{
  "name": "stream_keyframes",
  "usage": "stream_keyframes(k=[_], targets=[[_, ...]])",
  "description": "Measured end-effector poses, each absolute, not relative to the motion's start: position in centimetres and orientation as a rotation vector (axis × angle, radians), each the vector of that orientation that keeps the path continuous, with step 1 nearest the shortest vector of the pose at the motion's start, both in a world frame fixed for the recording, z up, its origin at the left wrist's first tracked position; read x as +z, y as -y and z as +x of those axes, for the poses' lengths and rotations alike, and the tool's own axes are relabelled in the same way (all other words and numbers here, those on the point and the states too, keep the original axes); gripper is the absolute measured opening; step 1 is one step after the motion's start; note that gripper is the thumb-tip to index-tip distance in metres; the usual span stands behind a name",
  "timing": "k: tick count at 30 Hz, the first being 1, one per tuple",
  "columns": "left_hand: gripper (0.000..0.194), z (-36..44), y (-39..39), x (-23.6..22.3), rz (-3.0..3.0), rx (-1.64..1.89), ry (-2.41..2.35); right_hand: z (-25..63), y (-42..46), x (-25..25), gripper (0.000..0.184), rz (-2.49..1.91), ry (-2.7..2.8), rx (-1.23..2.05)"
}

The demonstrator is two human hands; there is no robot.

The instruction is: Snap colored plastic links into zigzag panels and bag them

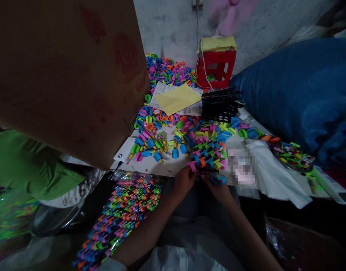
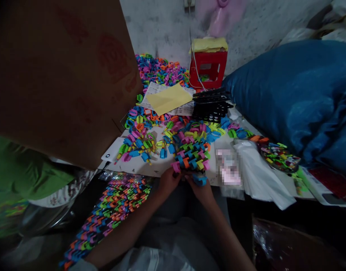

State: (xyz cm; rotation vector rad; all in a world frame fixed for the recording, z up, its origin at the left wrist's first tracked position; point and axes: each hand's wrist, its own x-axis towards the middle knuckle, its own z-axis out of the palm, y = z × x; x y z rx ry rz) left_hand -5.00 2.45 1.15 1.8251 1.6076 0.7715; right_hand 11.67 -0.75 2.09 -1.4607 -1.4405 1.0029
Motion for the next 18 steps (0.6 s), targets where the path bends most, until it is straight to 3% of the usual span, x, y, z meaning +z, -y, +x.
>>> stream_keyframes(k=[14, 18], targets=[[0.010, -4.6, -3.1, 0.8, 2.023, 0.801, -1.518, 12.2, -0.1, 0.7, 0.029, -1.480, 1.669, 0.827], [0.024, -5.0, -3.0, 0.5, 1.992, 0.836, -1.481, 12.1, -0.5, 0.6, 0.033, -1.551, 1.710, 0.838]])
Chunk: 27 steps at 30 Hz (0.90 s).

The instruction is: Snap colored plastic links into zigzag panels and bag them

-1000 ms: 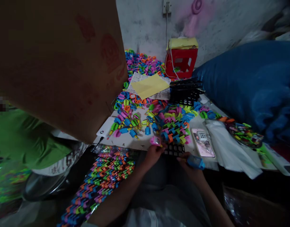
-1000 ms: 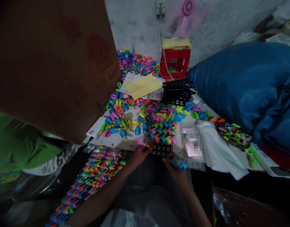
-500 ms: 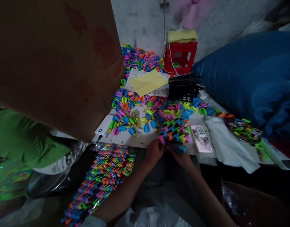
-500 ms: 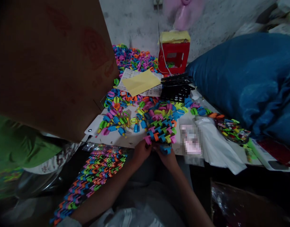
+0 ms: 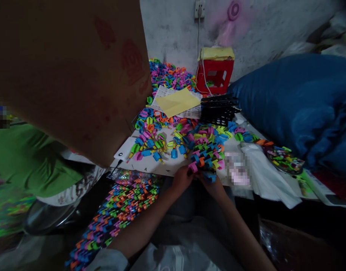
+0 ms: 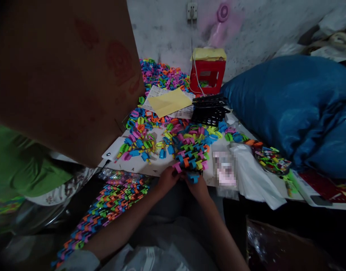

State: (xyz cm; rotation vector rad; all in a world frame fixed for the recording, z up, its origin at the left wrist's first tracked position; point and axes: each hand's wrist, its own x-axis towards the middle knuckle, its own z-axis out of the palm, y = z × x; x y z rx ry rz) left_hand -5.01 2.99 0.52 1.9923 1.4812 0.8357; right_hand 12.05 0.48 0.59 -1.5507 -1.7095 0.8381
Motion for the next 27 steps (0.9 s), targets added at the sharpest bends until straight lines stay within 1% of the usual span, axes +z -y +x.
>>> stream_keyframes(k=[2, 7, 14, 19, 24, 27], targets=[[0.028, -5.1, -2.8, 0.2, 1.969, 0.854, -1.478, 12.0, -0.5, 0.7, 0.031, -1.546, 1.711, 0.850], [0.021, -5.3, -3.2, -0.2, 1.957, 0.837, -1.440, 11.7, -0.5, 1.3, 0.029, -1.549, 1.675, 0.888], [0.024, -5.6, -4.0, 0.3, 1.990, 0.817, -1.370, 11.3, -0.7, 1.8, 0.027, -1.566, 1.710, 0.880], [0.021, -5.7, -4.1, 0.6, 1.993, 0.800, -1.360, 11.4, -0.7, 2.0, 0.026, -1.593, 1.787, 0.863], [0.022, -5.5, -4.1, 0.9, 1.941, 0.810, -1.395, 11.0, -0.9, 2.9, 0.028, -1.722, 1.881, 0.777], [0.021, -6.0, -4.2, 1.7, 1.898, 0.791, -1.350, 10.4, -1.0, 3.9, 0.029, -1.877, 1.899, 0.723]])
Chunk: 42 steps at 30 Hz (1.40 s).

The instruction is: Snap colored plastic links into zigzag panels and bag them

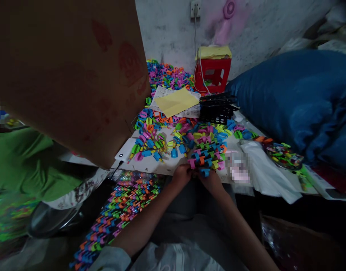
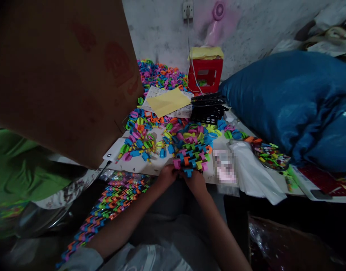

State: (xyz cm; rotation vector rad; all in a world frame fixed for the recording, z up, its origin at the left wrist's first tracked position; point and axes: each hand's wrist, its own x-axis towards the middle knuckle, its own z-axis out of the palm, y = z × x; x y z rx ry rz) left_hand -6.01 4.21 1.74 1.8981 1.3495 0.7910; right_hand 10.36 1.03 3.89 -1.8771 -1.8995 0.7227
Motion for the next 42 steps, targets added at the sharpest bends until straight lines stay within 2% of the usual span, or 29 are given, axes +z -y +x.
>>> stream_keyframes(k=[3, 7, 10, 16, 24, 32, 38, 42], targets=[[0.019, -7.2, -4.0, 3.2, 1.832, 0.813, -1.331, 9.6, -1.0, 4.8, 0.030, -2.027, 1.878, 0.684], [0.024, -8.4, -3.0, 5.4, 1.716, 1.052, -1.353, 8.8, -1.0, 5.7, 0.033, -2.149, 1.945, 0.651], [0.019, -8.0, -2.4, 6.7, 1.769, 1.168, -1.247, 8.5, -1.3, 6.3, 0.034, -2.173, 1.954, 0.703], [0.010, -6.7, -3.2, 8.4, 2.092, 0.999, -1.481, 8.4, -1.5, 6.5, 0.033, -2.178, 1.951, 0.723], [0.018, -6.9, -2.6, 9.0, 2.448, 0.772, -1.445, 9.3, -1.3, 4.8, 0.032, -2.104, 1.898, 0.752], [0.014, -6.9, -3.4, 9.9, 2.418, 0.734, -1.543, 8.4, -1.6, 6.1, 0.035, -2.220, 1.936, 0.757], [0.015, -7.3, -2.1, 10.0, 2.306, 0.861, -1.349, 8.7, -1.5, 5.9, 0.033, -2.179, 1.903, 0.773], [0.053, -6.1, -1.5, 8.4, 2.206, 1.013, -1.406, 8.7, -1.4, 6.3, 0.028, -2.165, 2.007, 0.764]])
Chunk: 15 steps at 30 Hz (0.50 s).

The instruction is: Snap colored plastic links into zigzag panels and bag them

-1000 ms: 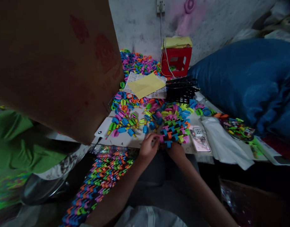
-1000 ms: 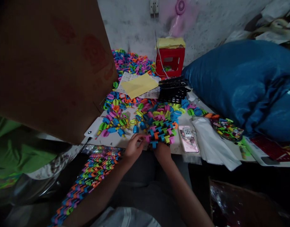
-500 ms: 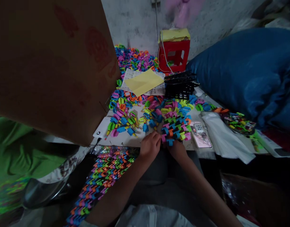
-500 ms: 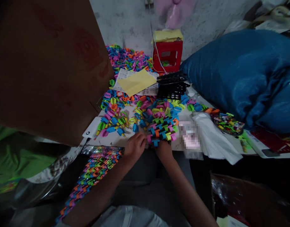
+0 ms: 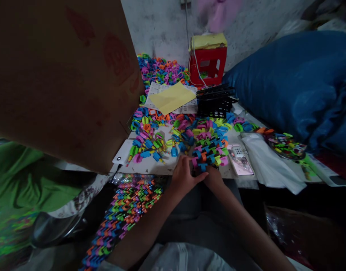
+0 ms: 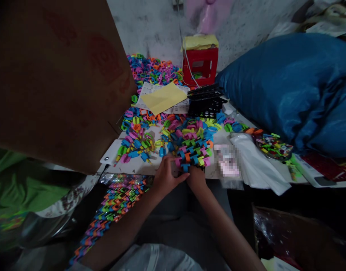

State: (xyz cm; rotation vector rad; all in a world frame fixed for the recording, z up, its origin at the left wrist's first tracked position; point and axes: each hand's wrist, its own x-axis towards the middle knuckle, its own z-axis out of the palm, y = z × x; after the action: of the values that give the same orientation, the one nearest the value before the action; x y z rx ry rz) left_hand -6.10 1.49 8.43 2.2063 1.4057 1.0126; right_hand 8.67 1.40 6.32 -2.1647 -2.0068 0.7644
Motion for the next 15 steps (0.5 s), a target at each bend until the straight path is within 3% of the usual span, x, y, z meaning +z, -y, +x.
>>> stream_keyframes(k=[5, 15], targets=[[0.035, -5.1, -2.5, 6.8, 2.074, 1.143, -1.421, 8.1, -2.0, 6.5, 0.034, -2.209, 2.058, 0.751], [0.024, -5.8, -2.8, 6.2, 2.290, 1.172, -1.319, 7.8, -2.7, 7.0, 0.031, -2.168, 2.233, 0.689]])
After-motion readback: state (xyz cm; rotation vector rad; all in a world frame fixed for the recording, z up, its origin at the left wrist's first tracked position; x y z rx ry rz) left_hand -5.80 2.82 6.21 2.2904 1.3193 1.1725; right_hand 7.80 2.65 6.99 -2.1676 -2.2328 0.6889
